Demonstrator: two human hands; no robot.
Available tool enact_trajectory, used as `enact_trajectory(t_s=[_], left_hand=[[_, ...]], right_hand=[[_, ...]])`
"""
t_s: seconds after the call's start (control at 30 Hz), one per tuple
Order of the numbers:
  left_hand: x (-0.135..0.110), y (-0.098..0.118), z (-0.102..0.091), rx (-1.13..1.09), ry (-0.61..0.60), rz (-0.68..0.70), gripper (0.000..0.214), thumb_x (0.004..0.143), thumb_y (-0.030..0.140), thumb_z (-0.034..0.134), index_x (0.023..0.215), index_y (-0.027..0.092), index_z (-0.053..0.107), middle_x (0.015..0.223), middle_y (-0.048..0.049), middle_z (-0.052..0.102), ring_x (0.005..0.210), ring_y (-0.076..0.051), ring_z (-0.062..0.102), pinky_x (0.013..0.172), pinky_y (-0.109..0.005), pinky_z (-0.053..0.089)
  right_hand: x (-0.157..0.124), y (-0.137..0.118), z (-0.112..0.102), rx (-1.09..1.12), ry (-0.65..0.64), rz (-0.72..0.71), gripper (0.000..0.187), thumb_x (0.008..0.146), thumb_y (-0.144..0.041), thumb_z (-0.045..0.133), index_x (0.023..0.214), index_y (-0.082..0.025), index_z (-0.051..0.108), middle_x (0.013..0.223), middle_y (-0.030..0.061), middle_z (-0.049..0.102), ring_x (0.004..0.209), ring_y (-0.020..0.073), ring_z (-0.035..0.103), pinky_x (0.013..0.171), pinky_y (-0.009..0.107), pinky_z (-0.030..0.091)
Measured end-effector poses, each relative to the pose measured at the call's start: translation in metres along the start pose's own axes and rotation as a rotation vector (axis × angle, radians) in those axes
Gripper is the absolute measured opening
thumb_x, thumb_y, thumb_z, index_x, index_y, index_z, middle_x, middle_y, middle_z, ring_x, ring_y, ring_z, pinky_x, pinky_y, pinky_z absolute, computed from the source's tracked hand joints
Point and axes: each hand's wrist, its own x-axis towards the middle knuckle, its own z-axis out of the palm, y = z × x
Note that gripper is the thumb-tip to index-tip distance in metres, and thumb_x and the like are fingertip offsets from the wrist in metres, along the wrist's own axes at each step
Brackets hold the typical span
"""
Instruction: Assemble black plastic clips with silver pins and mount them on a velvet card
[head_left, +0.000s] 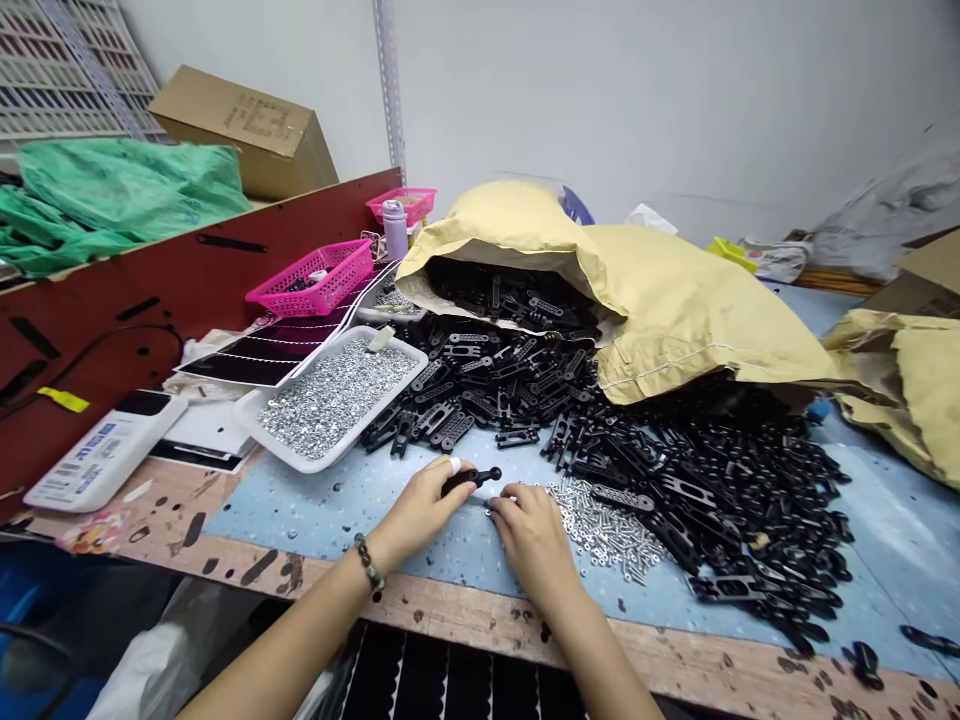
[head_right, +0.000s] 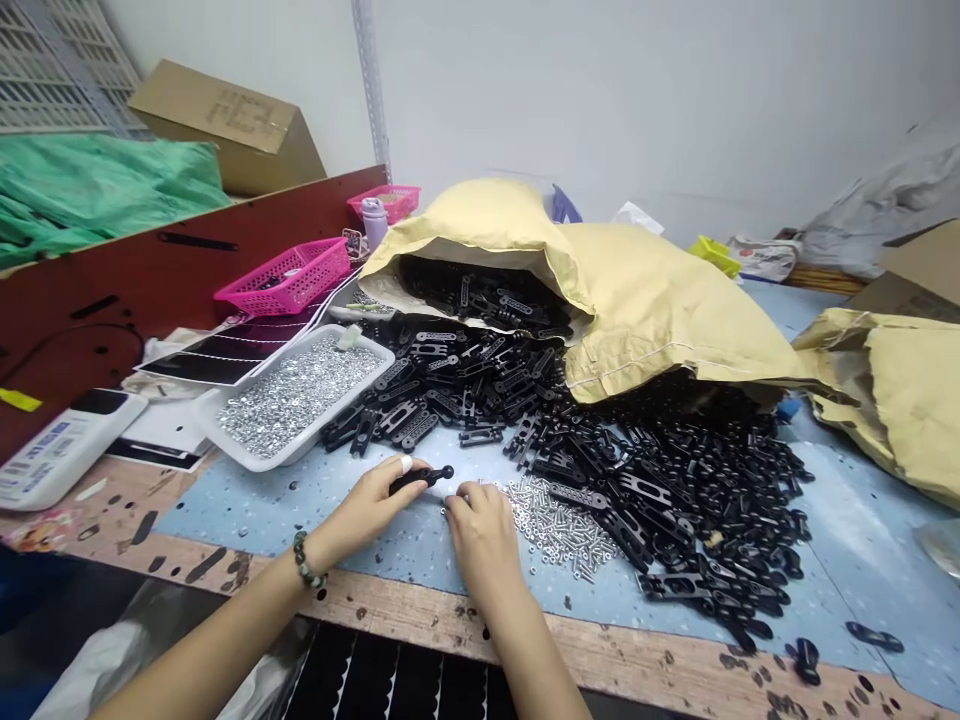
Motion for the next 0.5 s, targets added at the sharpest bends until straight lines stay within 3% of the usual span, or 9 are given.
enact_trajectory(t_s=[0.1,0.23,0.33,0.5], left_hand=[[0.001,-0.001,0.004,0.080,-0.046,0.053,0.021,0.091,0.028,0.050,0.106,0.021,0.063,0.101,-0.0058,0.062,0.099,-0.023,0.056,0.089,-0.035,0.042],[0.001,-0.003,0.010,0.204,-0.179,0.161,0.019,0.089,0.023,0.056,0.105,0.022,0.067,0.097,-0.0056,0.063,0.097,-0.024,0.054,0.088,-0.037,0.041],[0.003,-0.007,0.008,0.277,-0.267,0.232,0.021,0.089,0.021,0.056,0.107,0.024,0.067,0.101,-0.0057,0.063,0.099,-0.024,0.054,0.089,-0.037,0.039],[0.013,-0.012,0.003,0.356,-0.338,0.290,0.021,0.091,0.021,0.054,0.107,0.021,0.067,0.103,-0.0071,0.062,0.099,-0.023,0.054,0.089,-0.037,0.039]], right_hand=[[-0.004,0.007,-0.005,0.004,0.042,0.049,0.013,0.089,-0.016,0.051,0.088,-0.020,0.064,0.095,0.0090,0.061,0.086,0.0260,0.051,0.075,0.043,0.044],[-0.015,0.012,-0.014,0.176,0.068,0.035,0.022,0.091,-0.019,0.049,0.112,-0.020,0.056,0.103,0.0097,0.060,0.097,0.0259,0.053,0.083,0.042,0.045],[-0.019,0.007,-0.010,0.237,0.006,-0.029,0.018,0.092,-0.016,0.047,0.105,-0.023,0.059,0.096,0.0063,0.063,0.090,0.0230,0.056,0.079,0.038,0.047],[-0.021,0.002,0.000,0.219,0.064,-0.002,0.018,0.092,-0.015,0.047,0.099,-0.022,0.061,0.090,0.0063,0.064,0.084,0.0227,0.058,0.075,0.038,0.047]])
